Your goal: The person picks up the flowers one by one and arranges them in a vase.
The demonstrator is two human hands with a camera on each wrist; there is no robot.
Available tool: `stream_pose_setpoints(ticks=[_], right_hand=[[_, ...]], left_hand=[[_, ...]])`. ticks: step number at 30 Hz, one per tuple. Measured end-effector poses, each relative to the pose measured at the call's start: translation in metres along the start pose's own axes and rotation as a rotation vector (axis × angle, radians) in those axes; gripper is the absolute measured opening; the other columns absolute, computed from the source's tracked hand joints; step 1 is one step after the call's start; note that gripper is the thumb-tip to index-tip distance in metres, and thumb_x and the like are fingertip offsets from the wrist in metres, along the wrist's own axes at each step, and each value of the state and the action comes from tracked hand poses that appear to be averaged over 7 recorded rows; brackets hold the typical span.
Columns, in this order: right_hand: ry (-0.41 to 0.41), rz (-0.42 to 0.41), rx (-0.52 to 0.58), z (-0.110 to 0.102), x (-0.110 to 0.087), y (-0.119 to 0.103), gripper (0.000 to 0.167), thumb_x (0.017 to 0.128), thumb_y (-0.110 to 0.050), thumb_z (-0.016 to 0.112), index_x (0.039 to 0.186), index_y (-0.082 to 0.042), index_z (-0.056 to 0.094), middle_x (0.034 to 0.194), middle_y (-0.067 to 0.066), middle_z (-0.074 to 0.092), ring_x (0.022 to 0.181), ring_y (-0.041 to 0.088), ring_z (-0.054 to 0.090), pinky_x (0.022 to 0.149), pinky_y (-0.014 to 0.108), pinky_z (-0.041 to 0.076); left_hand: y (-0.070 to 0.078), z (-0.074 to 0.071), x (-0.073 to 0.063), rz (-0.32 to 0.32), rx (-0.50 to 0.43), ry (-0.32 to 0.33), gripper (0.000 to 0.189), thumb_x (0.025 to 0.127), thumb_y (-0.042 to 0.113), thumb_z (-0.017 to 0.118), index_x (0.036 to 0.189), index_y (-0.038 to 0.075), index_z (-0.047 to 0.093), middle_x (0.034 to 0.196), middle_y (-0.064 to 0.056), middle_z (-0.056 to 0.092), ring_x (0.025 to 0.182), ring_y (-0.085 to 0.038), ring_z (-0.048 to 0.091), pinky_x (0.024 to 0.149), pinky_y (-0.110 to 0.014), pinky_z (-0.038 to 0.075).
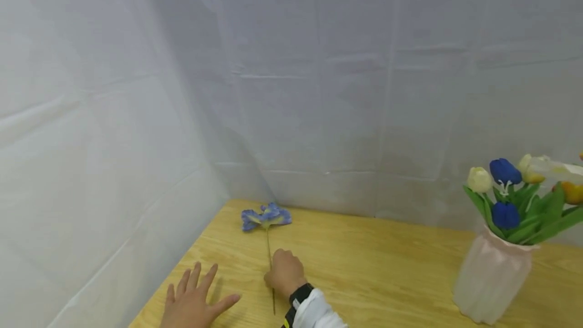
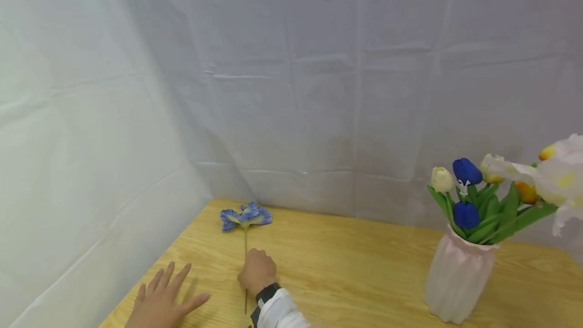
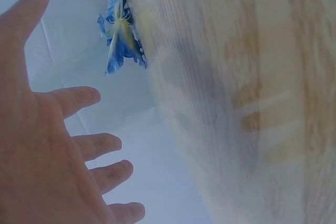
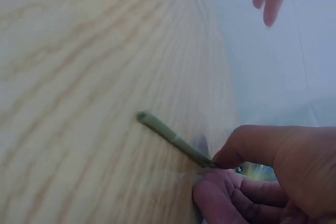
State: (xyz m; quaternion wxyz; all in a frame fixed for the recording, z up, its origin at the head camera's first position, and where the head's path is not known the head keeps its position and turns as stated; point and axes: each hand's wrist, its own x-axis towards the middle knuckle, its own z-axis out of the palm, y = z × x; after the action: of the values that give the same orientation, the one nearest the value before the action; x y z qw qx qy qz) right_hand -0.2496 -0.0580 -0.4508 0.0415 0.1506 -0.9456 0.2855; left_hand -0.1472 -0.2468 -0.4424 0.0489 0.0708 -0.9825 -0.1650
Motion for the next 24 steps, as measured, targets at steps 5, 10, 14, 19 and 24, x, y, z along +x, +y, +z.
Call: stream_pose_setpoints(ticks=[5, 10, 14, 19, 24], right_hand=[[-0.037, 0.039, 0.083, -0.007, 0.000, 0.008, 0.024, 0.068, -0.014, 0.078, 0.065, -0.002, 0.057, 0.059, 0.005, 0.056, 0.052, 0.019, 0.051, 0.047, 0.033, 0.044], [-0.047, -0.022, 0.277, -0.017, -0.005, 0.014, 0.030, 0.073, -0.008, 0.071, 0.047, -0.009, 0.057, 0.039, -0.008, 0.046, 0.035, 0.007, 0.040, 0.037, 0.020, 0.030], [-0.066, -0.041, 0.468, -0.039, -0.011, 0.013, 0.017, 0.081, -0.002, 0.067, 0.065, -0.006, 0.066, 0.052, -0.004, 0.058, 0.044, 0.009, 0.055, 0.041, 0.021, 0.043], [-0.082, -0.060, 0.614, -0.056, -0.014, 0.016, 0.008, 0.086, -0.002, 0.065, 0.079, -0.003, 0.067, 0.064, 0.001, 0.065, 0.056, 0.013, 0.064, 0.051, 0.024, 0.052], [-0.031, -0.059, 0.637, -0.065, -0.019, 0.024, 0.007, 0.086, -0.004, 0.065, 0.081, -0.003, 0.068, 0.068, 0.001, 0.066, 0.062, 0.014, 0.065, 0.056, 0.026, 0.054]], left_hand=[[0.004, 0.002, 0.002, -0.003, -0.009, -0.007, 0.100, 0.076, 0.080, 0.050, 0.146, 0.010, 0.039, 0.149, -0.032, 0.020, 0.133, -0.056, 0.014, 0.099, -0.075, 0.002], [0.009, 0.001, 0.003, -0.002, -0.016, -0.011, 0.100, 0.075, 0.080, 0.050, 0.146, 0.011, 0.040, 0.149, -0.032, 0.021, 0.134, -0.056, 0.013, 0.100, -0.074, 0.002], [0.019, 0.000, 0.004, 0.025, -0.034, -0.020, 0.099, 0.076, 0.080, 0.049, 0.147, 0.011, 0.039, 0.149, -0.032, 0.021, 0.133, -0.056, 0.013, 0.099, -0.074, 0.001], [0.030, 0.000, 0.003, 0.047, -0.048, -0.033, 0.099, 0.076, 0.079, 0.050, 0.147, 0.012, 0.038, 0.149, -0.032, 0.021, 0.133, -0.056, 0.014, 0.099, -0.075, 0.000], [0.039, 0.004, 0.004, 0.064, -0.068, -0.054, 0.098, 0.077, 0.079, 0.050, 0.148, 0.012, 0.037, 0.150, -0.031, 0.018, 0.134, -0.056, 0.011, 0.099, -0.074, -0.003]])
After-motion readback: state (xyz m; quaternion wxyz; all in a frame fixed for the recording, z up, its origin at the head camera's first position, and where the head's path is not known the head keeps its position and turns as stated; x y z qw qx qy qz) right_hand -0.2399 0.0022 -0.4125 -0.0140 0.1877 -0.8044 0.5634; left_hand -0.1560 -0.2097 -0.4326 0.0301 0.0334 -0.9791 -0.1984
